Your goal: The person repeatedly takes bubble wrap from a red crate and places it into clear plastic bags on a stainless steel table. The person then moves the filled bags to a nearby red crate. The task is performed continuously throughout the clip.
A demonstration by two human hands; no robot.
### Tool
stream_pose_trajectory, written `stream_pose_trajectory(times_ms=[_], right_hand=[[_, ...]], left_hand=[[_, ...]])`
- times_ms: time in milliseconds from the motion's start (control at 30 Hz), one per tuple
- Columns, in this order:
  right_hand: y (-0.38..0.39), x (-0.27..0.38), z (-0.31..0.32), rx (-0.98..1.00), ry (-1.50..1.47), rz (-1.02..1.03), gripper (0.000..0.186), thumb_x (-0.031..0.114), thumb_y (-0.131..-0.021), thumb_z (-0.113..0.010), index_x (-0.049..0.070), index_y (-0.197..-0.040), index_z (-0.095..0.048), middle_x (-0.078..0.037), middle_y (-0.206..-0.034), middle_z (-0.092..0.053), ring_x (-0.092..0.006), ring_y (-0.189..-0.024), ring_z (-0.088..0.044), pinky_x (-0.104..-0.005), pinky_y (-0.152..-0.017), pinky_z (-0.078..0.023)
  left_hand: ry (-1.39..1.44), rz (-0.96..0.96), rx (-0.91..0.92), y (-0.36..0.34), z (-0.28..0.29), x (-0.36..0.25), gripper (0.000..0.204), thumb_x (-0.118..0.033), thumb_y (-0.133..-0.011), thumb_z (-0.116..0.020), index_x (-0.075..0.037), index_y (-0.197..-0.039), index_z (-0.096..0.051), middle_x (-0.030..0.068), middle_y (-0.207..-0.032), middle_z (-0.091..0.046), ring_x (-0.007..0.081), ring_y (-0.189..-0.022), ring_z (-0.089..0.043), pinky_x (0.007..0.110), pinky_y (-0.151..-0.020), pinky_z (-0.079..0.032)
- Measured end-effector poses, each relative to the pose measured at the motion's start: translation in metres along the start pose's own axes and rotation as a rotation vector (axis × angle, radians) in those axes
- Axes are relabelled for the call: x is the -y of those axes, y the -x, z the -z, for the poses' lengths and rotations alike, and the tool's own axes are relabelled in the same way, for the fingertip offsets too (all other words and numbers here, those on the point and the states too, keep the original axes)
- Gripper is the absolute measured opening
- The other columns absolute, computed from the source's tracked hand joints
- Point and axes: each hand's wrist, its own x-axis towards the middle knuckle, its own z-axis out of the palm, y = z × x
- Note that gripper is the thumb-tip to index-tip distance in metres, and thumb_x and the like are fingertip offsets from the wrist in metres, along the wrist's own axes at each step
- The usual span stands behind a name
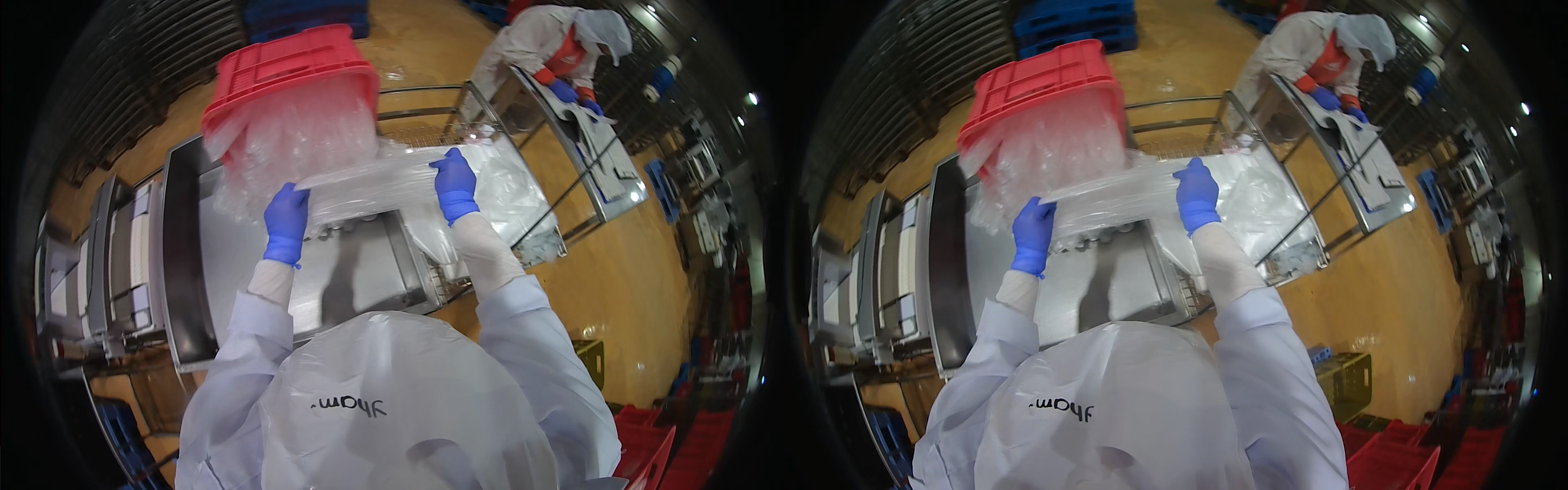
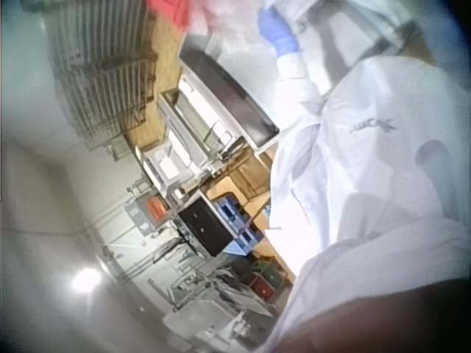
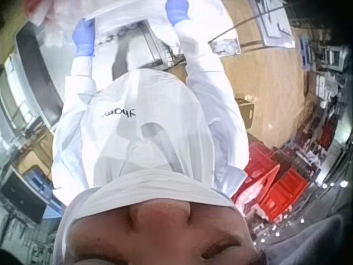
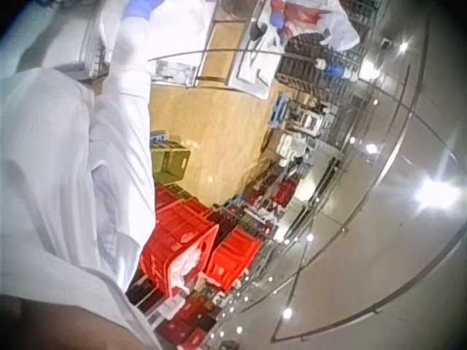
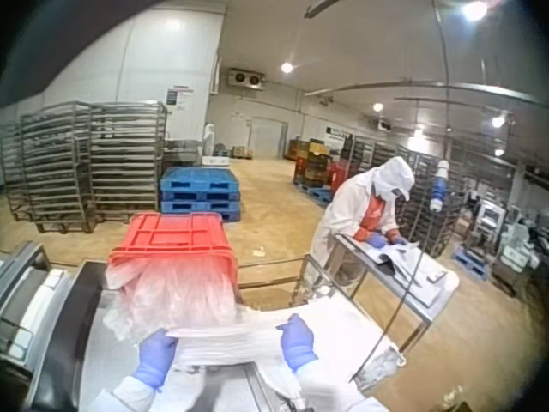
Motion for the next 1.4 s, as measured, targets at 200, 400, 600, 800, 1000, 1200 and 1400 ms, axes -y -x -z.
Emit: stream_pose_trajectory(times_ms=[200,400,600,800,1000,1200,1400], right_hand=[[0.028,-0.015,0.078,-0.074,0.213,0.087,0.008,0.007,-0.065,-0.055,0.012,-0.065,-0.062,-0.006,-0.077,-0.056,-0.0262,-0.089,-0.052,-0.0377,-0.076,-0.042],[0.050,-0.013,0.160,0.093,-0.237,-0.237,0.021,-0.001,-0.069,-0.055,0.009,-0.081,-0.069,-0.009,-0.079,-0.058,-0.0250,-0.076,-0.057,-0.0287,-0.072,-0.044],[0.069,-0.022,0.258,0.130,-0.792,-0.479,0.019,0.001,-0.071,-0.059,0.004,-0.088,-0.067,-0.005,-0.083,-0.057,-0.0135,-0.075,-0.054,-0.0245,-0.070,-0.044],[0.083,-0.059,0.280,-0.119,-0.822,-0.328,0.013,-0.001,-0.066,-0.063,0.000,-0.078,-0.067,-0.005,-0.079,-0.060,-0.0147,-0.075,-0.058,-0.0259,-0.066,-0.047],[0.103,-0.089,0.313,-0.156,-1.031,-0.419,0.013,-0.006,-0.060,-0.065,-0.001,-0.072,-0.066,-0.007,-0.073,-0.063,-0.0139,-0.069,-0.059,-0.0251,-0.065,-0.048],[0.091,-0.112,0.282,-0.270,-0.946,-0.374,0.007,-0.004,-0.063,-0.066,-0.001,-0.069,-0.065,-0.008,-0.072,-0.063,-0.0138,-0.069,-0.059,-0.0246,-0.065,-0.046],[0.078,-0.087,0.244,-0.180,-0.758,-0.362,0.007,-0.002,-0.060,-0.065,0.000,-0.066,-0.064,-0.008,-0.065,-0.061,-0.0129,-0.062,-0.058,-0.0263,-0.058,-0.046]], left_hand=[[-0.096,-0.151,0.081,0.000,-0.008,-0.037,0.019,-0.001,-0.068,-0.053,-0.012,-0.079,-0.065,0.0077,-0.089,-0.058,0.0266,-0.090,-0.056,0.036,-0.073,-0.045],[0.614,-0.140,0.129,-0.022,-0.010,-0.065,0.023,0.004,-0.075,-0.050,-0.001,-0.094,-0.062,0.0104,-0.100,-0.057,0.0260,-0.092,-0.055,0.031,-0.080,-0.042],[1.004,-0.008,0.476,-0.047,0.052,-0.104,0.021,0.002,-0.074,-0.055,0.004,-0.094,-0.061,0.0097,-0.104,-0.057,0.0191,-0.100,-0.051,0.027,-0.087,-0.038],[1.310,0.196,0.400,-0.032,0.056,-0.122,0.024,0.001,-0.078,-0.056,0.003,-0.101,-0.060,0.0116,-0.108,-0.056,0.0181,-0.105,-0.049,0.029,-0.092,-0.037],[1.145,0.171,0.557,-0.044,-0.009,-0.117,0.029,-0.001,-0.078,-0.059,0.003,-0.106,-0.057,0.0094,-0.109,-0.057,0.0177,-0.101,-0.051,0.030,-0.091,-0.037],[0.632,-0.422,0.082,-0.025,0.028,-0.224,0.061,-0.015,-0.074,-0.065,-0.001,-0.127,-0.038,0.0124,-0.130,-0.040,0.0246,-0.121,-0.035,0.040,-0.099,-0.029],[-0.072,-0.801,0.287,0.040,0.031,-0.428,0.093,-0.028,-0.066,-0.070,-0.012,-0.140,-0.016,0.0120,-0.142,-0.024,0.0288,-0.131,-0.023,0.053,-0.104,0.000]])
